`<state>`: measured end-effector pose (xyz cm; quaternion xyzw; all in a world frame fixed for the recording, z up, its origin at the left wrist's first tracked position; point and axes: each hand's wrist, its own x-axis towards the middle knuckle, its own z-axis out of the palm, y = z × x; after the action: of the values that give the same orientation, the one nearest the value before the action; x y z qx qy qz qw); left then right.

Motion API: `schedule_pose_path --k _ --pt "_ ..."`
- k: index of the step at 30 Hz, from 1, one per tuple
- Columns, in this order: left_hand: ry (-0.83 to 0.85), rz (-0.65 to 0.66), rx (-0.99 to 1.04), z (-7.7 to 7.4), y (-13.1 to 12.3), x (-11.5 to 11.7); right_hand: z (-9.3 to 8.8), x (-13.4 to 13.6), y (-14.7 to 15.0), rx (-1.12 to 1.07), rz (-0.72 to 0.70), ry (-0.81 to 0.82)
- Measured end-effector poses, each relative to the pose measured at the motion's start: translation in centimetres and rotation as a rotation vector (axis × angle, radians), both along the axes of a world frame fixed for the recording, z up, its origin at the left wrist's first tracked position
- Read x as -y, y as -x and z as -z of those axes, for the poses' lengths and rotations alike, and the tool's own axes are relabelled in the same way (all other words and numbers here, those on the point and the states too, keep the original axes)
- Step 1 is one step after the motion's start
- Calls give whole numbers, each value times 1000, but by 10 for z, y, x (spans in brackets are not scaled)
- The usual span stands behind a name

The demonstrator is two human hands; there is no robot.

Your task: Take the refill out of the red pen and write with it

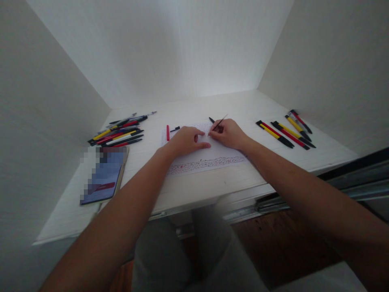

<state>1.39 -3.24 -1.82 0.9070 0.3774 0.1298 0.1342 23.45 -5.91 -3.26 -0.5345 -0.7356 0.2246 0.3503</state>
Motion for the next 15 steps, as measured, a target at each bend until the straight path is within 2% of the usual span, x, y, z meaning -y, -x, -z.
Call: schedule_pose_path --k 7,15 --pt "7 -17 1 2 1 -2 3 -3 -2 -37 -6 -1" --pt "15 -23 15 -1 1 0 -2 1 2 2 1 -21"
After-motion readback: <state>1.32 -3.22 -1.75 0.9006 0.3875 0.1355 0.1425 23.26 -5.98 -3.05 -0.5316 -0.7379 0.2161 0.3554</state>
